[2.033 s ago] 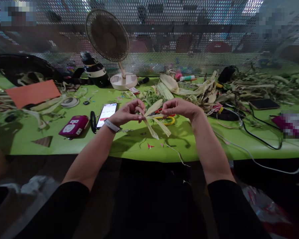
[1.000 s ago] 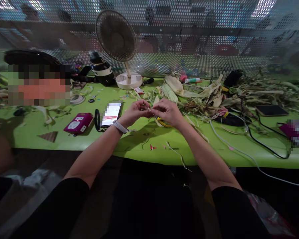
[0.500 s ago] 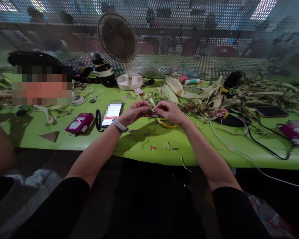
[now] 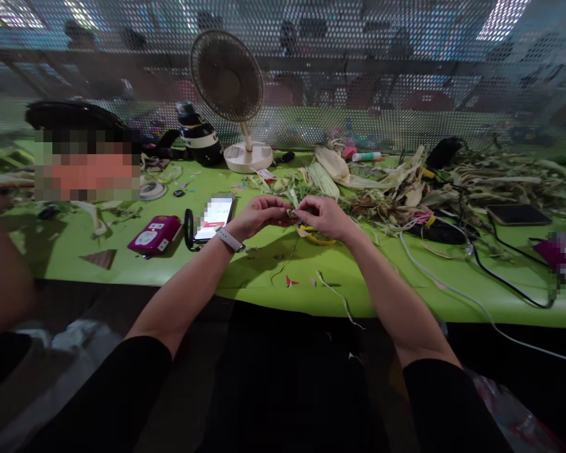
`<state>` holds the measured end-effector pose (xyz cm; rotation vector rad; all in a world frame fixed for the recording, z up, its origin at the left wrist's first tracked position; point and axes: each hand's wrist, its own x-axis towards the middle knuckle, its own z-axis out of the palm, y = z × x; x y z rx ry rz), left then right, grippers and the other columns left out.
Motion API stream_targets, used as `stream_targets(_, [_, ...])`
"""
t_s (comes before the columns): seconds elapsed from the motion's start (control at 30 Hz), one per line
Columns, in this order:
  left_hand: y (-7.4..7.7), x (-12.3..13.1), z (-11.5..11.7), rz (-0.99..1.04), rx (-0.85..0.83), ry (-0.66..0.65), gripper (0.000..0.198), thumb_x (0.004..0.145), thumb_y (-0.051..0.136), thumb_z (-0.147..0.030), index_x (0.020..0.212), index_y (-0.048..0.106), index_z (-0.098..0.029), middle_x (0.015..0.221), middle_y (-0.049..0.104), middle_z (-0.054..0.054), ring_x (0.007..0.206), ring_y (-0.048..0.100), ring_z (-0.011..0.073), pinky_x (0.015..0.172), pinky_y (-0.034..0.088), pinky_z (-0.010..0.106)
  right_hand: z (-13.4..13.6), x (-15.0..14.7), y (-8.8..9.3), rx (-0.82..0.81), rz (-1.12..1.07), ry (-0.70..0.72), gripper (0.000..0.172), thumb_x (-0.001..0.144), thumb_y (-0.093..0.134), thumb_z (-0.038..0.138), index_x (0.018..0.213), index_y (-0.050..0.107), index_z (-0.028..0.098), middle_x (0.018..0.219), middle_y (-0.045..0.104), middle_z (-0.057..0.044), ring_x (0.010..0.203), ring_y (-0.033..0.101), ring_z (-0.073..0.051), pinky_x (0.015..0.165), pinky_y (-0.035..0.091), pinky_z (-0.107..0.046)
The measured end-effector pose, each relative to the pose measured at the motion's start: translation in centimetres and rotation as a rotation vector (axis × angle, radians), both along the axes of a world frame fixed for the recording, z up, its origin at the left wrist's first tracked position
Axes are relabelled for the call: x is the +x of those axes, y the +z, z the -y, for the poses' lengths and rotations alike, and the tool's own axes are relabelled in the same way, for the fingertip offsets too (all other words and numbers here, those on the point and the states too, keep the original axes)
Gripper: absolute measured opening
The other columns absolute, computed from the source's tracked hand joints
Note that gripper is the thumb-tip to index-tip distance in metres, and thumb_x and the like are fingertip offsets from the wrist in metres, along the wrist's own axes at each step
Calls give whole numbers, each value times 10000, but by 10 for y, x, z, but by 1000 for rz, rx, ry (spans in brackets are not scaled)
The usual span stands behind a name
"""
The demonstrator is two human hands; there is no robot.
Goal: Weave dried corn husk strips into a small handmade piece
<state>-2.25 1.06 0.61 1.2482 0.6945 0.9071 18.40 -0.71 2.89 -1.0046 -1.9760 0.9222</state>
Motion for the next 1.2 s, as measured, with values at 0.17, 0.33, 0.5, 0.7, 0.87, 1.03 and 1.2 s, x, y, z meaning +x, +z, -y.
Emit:
stream_targets(0.17, [1,0,2,3,-4,4,248,692,793,-214,876,665,-108,818,736,62,749,724,147,778,572,297,2,-4,-4,121,31,-140,230,778,653,398,774,622,171,653,598,1,564,446,-104,542,350,-250])
stream_targets(0.33, [2,1,3,18,-17,12,295,690,804,-241,882,616,-119,801,726,45,725,722,144,752,577,296,4,-6,-4,194,25,-174,215,771,664,387,745,607,181,630,588,9,543,428,-95,535,346,-248])
stream_targets(0.5, [1,1,1,-1,10,5,373,624,851,-261,877,624,-108,793,726,51,728,714,136,718,564,262,5,-4,-3,171,41,-154,188,757,650,359,733,626,174,576,553,19,521,419,-93,512,341,-240])
stream_targets(0.7, [-1,1,1,-38,65,25,321,674,814,-266,892,645,-102,805,723,55,741,710,138,767,568,305,3,-3,-5,171,36,-150,169,750,653,335,783,645,170,639,604,-1,553,460,-104,529,370,-240])
stream_targets(0.87, [-2,1,1,-15,43,16,288,664,806,-236,873,660,-102,804,728,57,751,710,142,794,570,317,4,-7,-7,217,39,-185,180,760,656,348,789,634,172,664,615,-9,557,463,-107,550,382,-255])
stream_targets(1.03, [-3,1,-1,-17,41,12,289,649,815,-242,846,656,-102,787,727,54,745,709,144,774,569,315,5,-6,-6,231,46,-150,167,773,633,329,814,648,168,666,614,-7,544,451,-100,538,373,-254])
stream_targets(1.2, [-4,2,-2,-6,58,50,295,651,820,-256,835,646,-104,768,717,39,714,698,124,705,545,262,2,-3,-7,190,39,-145,195,793,579,304,909,643,161,708,623,-20,558,477,-114,545,411,-263])
